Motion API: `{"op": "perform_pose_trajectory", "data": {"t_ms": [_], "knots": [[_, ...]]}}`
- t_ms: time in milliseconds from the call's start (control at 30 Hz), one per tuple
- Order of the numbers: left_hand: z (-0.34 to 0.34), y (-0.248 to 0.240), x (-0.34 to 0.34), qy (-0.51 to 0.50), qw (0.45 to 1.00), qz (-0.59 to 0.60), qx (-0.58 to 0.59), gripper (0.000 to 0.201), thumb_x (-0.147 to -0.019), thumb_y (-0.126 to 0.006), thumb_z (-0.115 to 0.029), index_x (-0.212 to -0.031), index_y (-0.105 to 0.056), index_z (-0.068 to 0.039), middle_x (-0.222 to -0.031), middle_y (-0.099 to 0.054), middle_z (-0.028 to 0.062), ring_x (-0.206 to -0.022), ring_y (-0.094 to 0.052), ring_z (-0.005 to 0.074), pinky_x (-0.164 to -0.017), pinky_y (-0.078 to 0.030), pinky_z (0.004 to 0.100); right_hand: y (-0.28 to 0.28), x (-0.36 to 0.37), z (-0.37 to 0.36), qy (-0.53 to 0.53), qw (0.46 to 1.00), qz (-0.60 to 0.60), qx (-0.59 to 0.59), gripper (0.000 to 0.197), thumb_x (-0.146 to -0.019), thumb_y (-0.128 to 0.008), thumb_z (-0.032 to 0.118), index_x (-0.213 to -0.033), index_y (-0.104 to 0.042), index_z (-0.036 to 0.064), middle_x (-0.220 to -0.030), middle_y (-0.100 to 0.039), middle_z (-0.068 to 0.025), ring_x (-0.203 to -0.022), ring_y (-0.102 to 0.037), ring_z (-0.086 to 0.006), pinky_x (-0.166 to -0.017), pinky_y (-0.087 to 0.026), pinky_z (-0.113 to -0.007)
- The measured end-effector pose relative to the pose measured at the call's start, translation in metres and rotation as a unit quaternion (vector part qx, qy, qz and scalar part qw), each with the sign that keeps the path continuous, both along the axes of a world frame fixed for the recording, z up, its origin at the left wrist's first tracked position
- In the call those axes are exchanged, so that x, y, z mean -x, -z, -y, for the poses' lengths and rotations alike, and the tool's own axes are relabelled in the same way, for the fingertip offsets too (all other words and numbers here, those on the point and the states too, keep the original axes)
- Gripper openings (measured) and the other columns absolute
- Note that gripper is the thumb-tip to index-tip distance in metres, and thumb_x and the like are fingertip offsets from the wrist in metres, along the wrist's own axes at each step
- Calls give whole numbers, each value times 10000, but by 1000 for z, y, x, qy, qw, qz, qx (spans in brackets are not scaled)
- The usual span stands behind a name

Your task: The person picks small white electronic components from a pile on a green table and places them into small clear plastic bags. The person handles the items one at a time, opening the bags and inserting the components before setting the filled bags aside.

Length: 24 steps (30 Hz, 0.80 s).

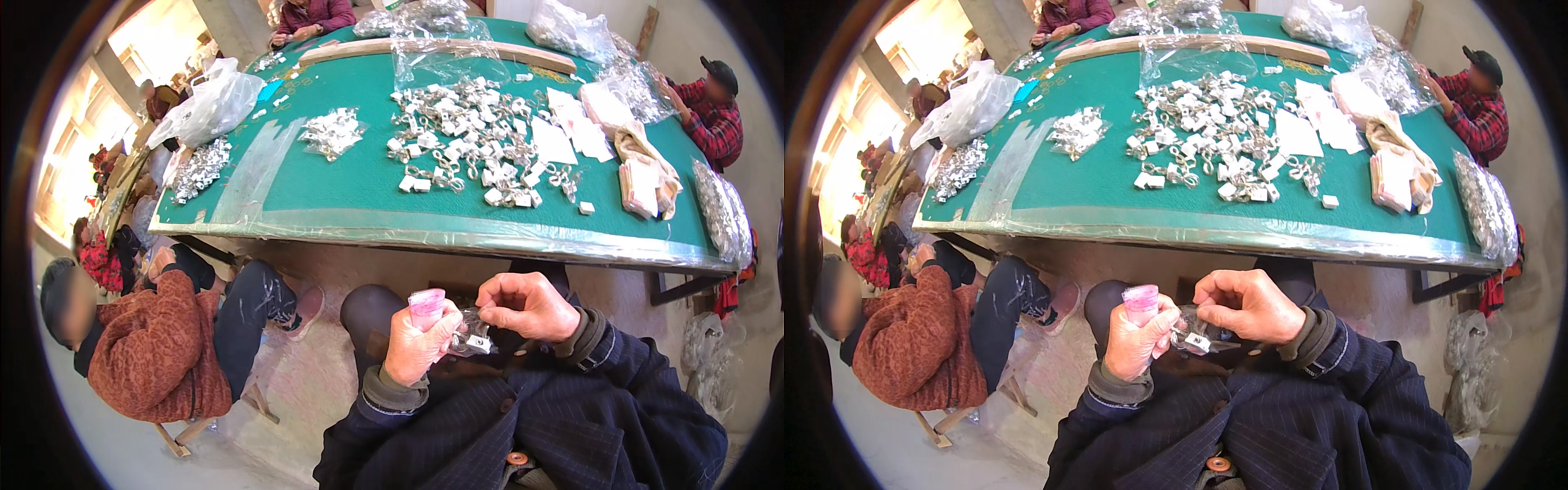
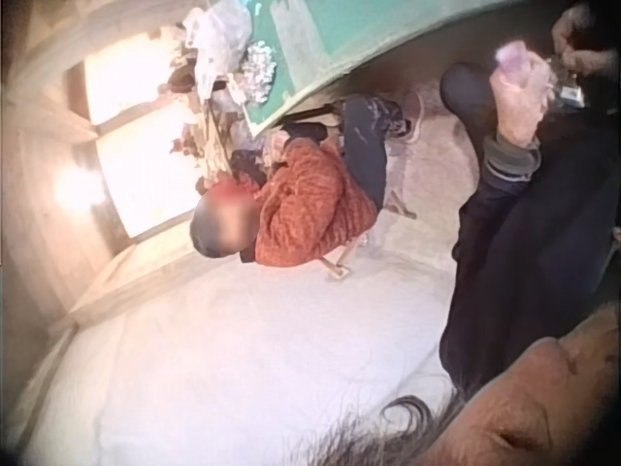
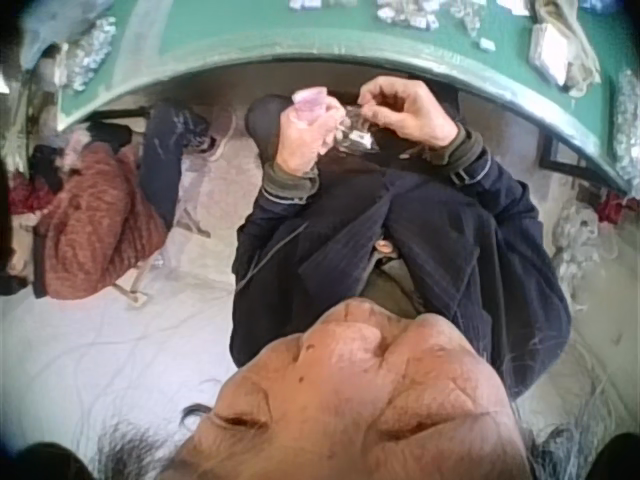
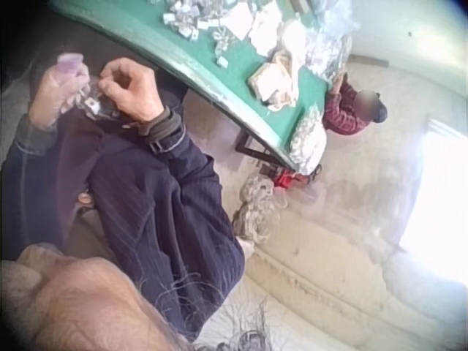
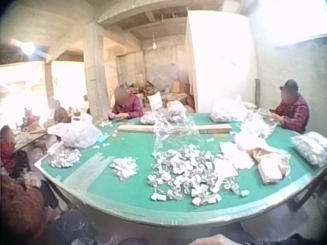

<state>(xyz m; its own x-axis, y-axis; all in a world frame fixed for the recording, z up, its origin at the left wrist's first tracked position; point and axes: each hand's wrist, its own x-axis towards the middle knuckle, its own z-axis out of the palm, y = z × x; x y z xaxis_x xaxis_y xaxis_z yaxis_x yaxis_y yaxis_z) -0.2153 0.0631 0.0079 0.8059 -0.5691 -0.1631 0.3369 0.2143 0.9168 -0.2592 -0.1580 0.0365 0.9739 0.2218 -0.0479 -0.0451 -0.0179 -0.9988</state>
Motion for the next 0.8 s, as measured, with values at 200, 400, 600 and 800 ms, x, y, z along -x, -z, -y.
{"op": "perform_pose_trajectory", "data": {"t_ms": [200,400,600,800], "knots": [[-2,-33,-113,-206,969,95,94,129,-975,-614,-156,-1019,-569,-43,-839,-627,53,-583,-608,117,-402,-444,235,-31,-8,7,91,995,2,-29,196,-991,-600,161,-1078,-633,-12,-870,-659,-33,-775,-600,-75,-701,-511,-242],[-17,-14,-149,-104,991,53,64,289,-968,-621,-198,-1185,-556,-19,-921,-653,71,-688,-633,104,-453,-475,226,-85,13,11,-179,977,106,-47,384,-967,-621,120,-1310,-545,-34,-1002,-690,-85,-931,-642,-142,-841,-506,-281],[-89,49,-105,87,970,-41,224,199,-959,-584,-133,-1123,-602,-22,-632,-594,63,-450,-486,88,-409,-396,237,-117,26,-1,-419,852,223,-222,492,-955,-624,89,-1335,-452,-171,-1169,-634,-263,-1026,-617,-408,-902,-503,-469],[-120,44,-82,-192,977,82,38,462,-956,-655,-253,-1337,-510,-36,-601,-471,-1,-443,-402,73,-405,-387,251,-102,20,-2,-423,836,231,-261,317,-955,-643,115,-1218,-598,-57,-999,-680,-152,-917,-662,-258,-804,-519,-330]]}}
